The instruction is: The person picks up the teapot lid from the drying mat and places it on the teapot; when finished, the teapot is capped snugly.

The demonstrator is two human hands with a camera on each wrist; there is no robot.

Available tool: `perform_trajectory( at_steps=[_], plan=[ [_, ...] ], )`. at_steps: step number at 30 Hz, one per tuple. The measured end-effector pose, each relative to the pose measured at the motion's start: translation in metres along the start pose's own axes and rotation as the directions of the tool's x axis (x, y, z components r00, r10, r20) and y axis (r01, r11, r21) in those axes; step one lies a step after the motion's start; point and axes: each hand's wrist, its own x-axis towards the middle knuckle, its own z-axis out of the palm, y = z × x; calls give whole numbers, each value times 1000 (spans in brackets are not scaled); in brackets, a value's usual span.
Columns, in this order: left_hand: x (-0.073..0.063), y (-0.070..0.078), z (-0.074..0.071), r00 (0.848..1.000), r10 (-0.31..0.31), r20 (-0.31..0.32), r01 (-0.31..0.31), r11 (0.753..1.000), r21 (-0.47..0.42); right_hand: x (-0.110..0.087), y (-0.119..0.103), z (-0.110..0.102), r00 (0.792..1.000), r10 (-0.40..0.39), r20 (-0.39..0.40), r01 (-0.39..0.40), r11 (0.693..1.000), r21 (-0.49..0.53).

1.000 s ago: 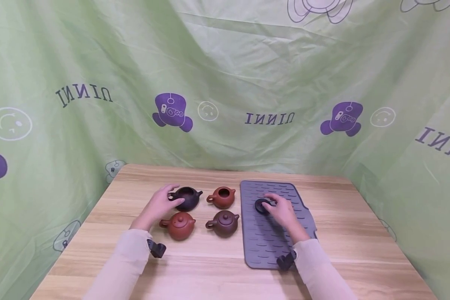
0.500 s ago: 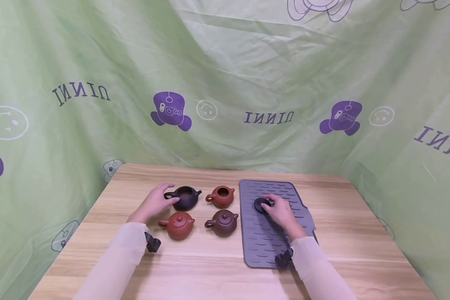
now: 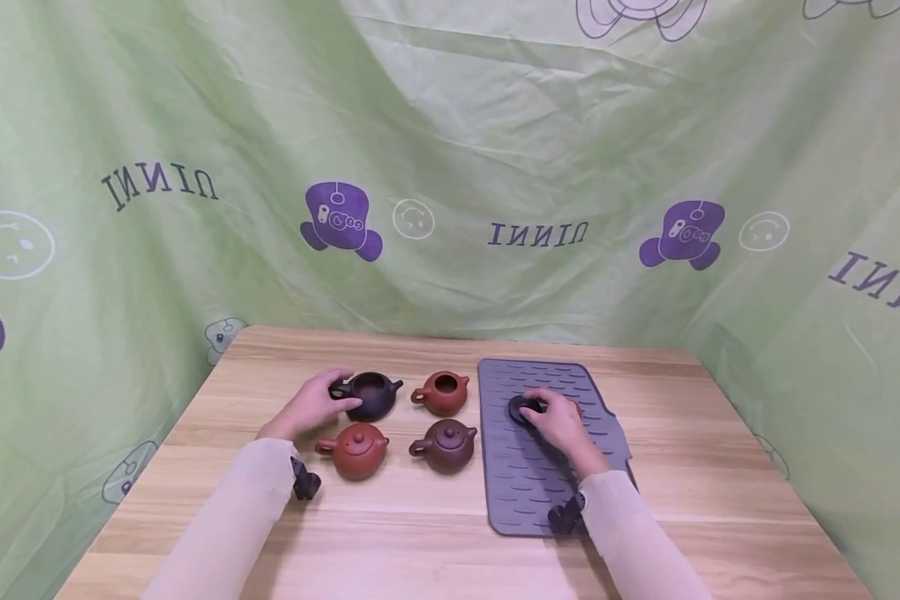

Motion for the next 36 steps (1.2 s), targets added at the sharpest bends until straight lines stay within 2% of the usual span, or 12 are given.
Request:
perform_trajectory(
  at_steps=[7, 14, 25, 36],
  plan=[
    [2, -3, 3, 999, -50, 17, 51, 998, -46, 1, 3, -1, 1000, 10, 8, -10, 1000, 14],
    [2, -6, 4, 999, -41, 9, 42, 997, -67, 4, 5, 1, 1000, 24, 8, -24, 1000, 17],
    [1, -6, 5, 999, -41, -11, 41, 998, -45, 6, 12, 4, 996, 84, 4, -84, 989, 124],
    [2, -6, 3, 999, -43, -6, 42, 998, -42, 9, 10, 3, 997, 75, 2, -74, 987, 146]
  ],
)
